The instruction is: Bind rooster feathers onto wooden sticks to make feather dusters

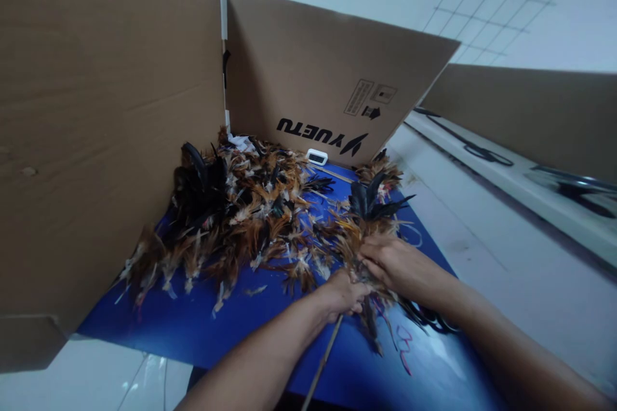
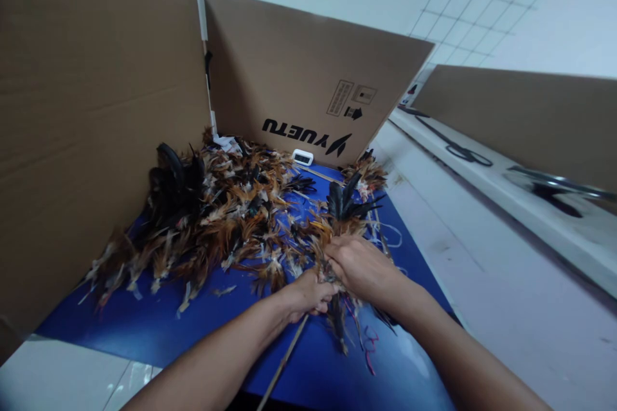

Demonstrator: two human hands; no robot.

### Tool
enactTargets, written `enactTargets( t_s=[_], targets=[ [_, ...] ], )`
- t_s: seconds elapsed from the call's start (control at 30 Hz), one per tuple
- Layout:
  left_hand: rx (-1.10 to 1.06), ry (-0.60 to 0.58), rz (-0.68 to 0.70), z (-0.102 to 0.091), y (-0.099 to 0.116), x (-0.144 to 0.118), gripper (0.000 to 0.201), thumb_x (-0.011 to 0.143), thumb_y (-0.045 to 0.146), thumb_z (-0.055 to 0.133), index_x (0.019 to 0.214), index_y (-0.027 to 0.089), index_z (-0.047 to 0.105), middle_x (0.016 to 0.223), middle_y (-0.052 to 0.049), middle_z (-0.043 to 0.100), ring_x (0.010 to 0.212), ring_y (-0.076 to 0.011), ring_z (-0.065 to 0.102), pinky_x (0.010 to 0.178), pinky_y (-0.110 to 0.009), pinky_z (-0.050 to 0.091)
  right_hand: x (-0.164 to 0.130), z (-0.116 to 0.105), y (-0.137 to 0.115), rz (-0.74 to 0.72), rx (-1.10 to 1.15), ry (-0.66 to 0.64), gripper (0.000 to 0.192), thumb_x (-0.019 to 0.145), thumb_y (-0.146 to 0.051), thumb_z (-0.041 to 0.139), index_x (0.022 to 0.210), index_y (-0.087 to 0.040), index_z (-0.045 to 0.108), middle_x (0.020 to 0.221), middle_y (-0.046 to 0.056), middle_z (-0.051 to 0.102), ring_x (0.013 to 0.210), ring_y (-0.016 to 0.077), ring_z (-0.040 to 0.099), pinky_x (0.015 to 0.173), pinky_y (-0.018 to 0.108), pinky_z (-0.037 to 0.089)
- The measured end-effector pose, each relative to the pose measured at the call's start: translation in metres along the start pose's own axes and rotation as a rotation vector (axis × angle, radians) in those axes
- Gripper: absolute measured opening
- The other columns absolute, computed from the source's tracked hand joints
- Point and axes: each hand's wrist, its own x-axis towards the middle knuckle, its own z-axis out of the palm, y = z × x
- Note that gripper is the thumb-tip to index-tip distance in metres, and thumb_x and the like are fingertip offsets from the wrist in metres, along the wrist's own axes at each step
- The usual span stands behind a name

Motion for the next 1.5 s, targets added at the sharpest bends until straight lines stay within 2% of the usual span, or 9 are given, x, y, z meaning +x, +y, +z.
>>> enactTargets(
  t_s=[0.3,0.57,0.73,1.1,1.23,1.3,1.37,1.43,1.5],
  targets=[
    [0.039,0.004,-0.011,-0.001,0.004,-0.002,0.016,0.074,0.025,0.060,0.086,0.017,0.053,0.051,0.009,0.036,0.037,-0.0025,0.030,0.038,-0.016,0.024,0.004,0.000,-0.005,0.004,-0.039,-0.058,0.024,0.087,-0.018,0.041,0.077,-0.015,0.063,0.079,0.010,0.066,0.077,0.0199,0.061,0.072,0.028,0.040],
    [0.001,0.010,-0.014,-0.001,0.004,-0.003,0.022,0.072,0.032,0.063,0.084,0.017,0.051,0.052,0.009,0.037,0.039,-0.0027,0.032,0.039,-0.016,0.026,0.006,-0.013,-0.001,0.010,0.127,-0.135,0.020,0.082,-0.015,0.043,0.068,-0.018,0.057,0.069,0.005,0.064,0.065,0.0156,0.058,0.060,0.024,0.037],
    [-0.013,-0.020,-0.024,-0.002,0.004,-0.003,0.019,0.073,0.029,0.061,0.084,0.017,0.051,0.049,0.010,0.034,0.035,-0.0017,0.029,0.038,-0.015,0.022,0.010,-0.007,0.002,0.035,0.114,-0.166,0.017,0.077,-0.012,0.046,0.067,-0.019,0.058,0.065,0.004,0.065,0.062,0.0157,0.058,0.056,0.024,0.034],
    [-0.044,0.002,-0.091,0.000,0.006,-0.004,0.016,0.072,0.025,0.060,0.081,0.017,0.049,0.051,0.009,0.036,0.036,-0.0021,0.030,0.039,-0.016,0.020,0.018,0.011,-0.002,0.058,-0.086,-0.173,0.019,0.080,-0.016,0.047,0.073,-0.017,0.065,0.074,0.009,0.069,0.070,0.0193,0.064,0.058,0.025,0.036],
    [-0.050,0.001,-0.098,-0.001,0.005,-0.003,0.016,0.072,0.023,0.058,0.083,0.017,0.048,0.053,0.009,0.037,0.036,-0.0020,0.031,0.039,-0.016,0.021,0.017,0.013,-0.001,0.064,-0.054,-0.158,0.017,0.078,-0.014,0.048,0.073,-0.018,0.064,0.075,0.008,0.068,0.072,0.0192,0.064,0.060,0.025,0.038],
    [-0.040,0.000,-0.094,-0.001,0.005,-0.003,0.014,0.074,0.021,0.055,0.086,0.018,0.048,0.053,0.009,0.037,0.035,-0.0024,0.031,0.038,-0.016,0.021,0.013,0.009,0.001,0.050,0.016,-0.127,0.017,0.077,-0.013,0.049,0.081,-0.018,0.064,0.080,0.007,0.068,0.075,0.0188,0.063,0.064,0.025,0.041],
    [-0.038,0.005,-0.108,0.000,0.007,-0.004,0.013,0.075,0.020,0.052,0.088,0.018,0.048,0.053,0.009,0.037,0.035,-0.0025,0.030,0.038,-0.016,0.020,0.007,0.002,0.004,0.035,0.081,-0.023,0.022,0.078,-0.014,0.048,0.095,-0.018,0.063,0.091,0.008,0.066,0.083,0.0196,0.062,0.072,0.027,0.044],
    [-0.048,-0.001,-0.119,0.000,0.010,-0.006,0.010,0.076,0.020,0.052,0.085,0.017,0.047,0.052,0.009,0.035,0.035,-0.0021,0.029,0.038,-0.016,0.019,-0.003,-0.006,0.007,0.053,0.110,0.154,0.025,0.082,-0.019,0.047,0.104,-0.018,0.060,0.103,0.011,0.062,0.093,0.0221,0.059,0.080,0.032,0.044],
    [-0.064,-0.023,-0.109,0.001,0.012,-0.008,0.010,0.076,0.022,0.053,0.079,0.016,0.046,0.051,0.009,0.032,0.035,-0.0014,0.026,0.037,-0.016,0.017,-0.016,-0.012,0.008,0.101,0.126,0.348,0.023,0.085,-0.024,0.044,0.101,-0.018,0.060,0.104,0.011,0.061,0.097,0.0241,0.057,0.086,0.036,0.043]
  ],
)
